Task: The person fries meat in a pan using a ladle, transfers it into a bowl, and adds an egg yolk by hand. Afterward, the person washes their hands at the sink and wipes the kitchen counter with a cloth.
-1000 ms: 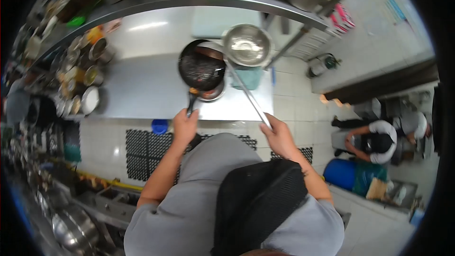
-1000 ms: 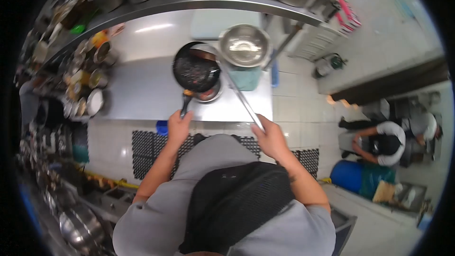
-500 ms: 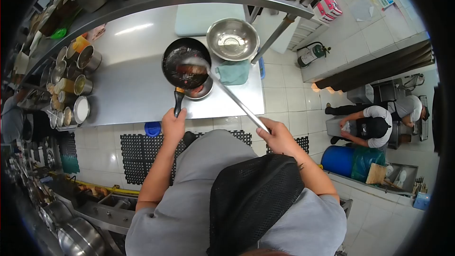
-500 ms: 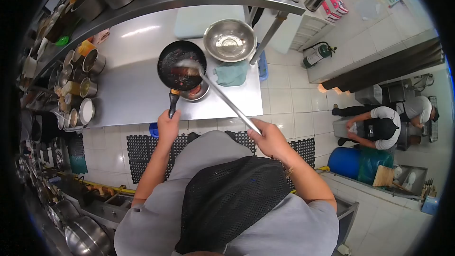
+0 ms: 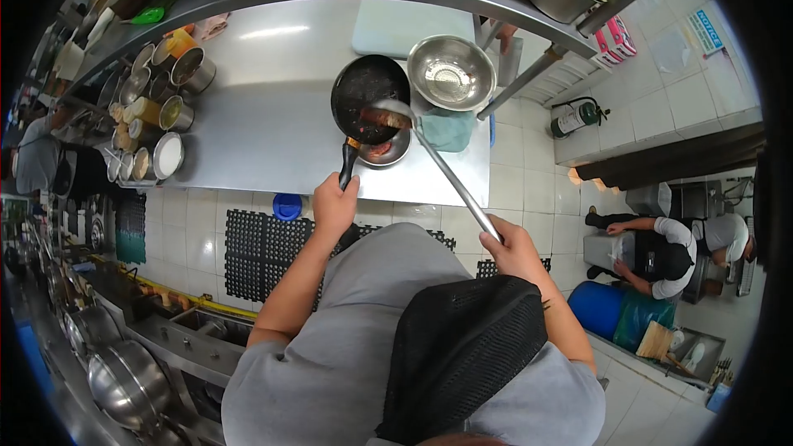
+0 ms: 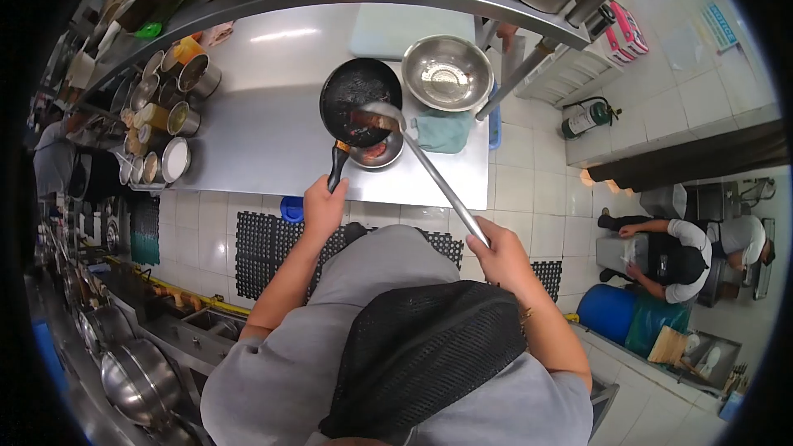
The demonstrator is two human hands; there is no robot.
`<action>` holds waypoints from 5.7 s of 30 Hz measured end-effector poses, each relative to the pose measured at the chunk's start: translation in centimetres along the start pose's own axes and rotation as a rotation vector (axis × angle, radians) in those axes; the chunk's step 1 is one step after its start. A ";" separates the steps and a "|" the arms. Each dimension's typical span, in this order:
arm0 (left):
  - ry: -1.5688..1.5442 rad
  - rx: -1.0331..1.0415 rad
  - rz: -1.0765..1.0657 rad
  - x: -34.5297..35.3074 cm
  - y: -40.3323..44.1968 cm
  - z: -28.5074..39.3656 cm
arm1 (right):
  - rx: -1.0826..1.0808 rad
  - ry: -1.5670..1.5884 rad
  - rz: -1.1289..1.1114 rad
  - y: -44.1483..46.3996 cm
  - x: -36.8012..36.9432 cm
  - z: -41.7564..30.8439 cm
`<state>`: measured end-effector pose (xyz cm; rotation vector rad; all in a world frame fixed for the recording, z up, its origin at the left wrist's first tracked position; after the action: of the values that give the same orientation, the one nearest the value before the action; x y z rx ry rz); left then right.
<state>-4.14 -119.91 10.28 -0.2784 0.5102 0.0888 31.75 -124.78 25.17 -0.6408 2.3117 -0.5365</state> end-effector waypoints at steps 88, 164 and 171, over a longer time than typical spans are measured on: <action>0.046 0.289 0.166 3.8 0.2 -2.5 | -0.026 1.537 -0.601 -1.0 -2.8 -7.6; 0.077 0.186 -0.029 -4.1 2.0 -0.7 | -0.153 -0.482 0.015 -2.5 -5.6 -8.7; 0.058 0.205 -0.031 -4.1 2.3 -0.6 | -0.116 -0.597 0.005 -2.8 -5.0 -8.4</action>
<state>-8.31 -117.92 11.21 -0.0884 0.5682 -0.0020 30.02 -122.49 34.93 -0.7330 1.7850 -0.1704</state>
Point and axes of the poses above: each hand's wrist, its own y-axis towards the middle knuckle, its own x-axis out of the palm, z = x × y, the point moved 1 cm from there along y, towards the middle knuckle, and after that the axes turned 13 degrees about -z, right-handed, at the moved point
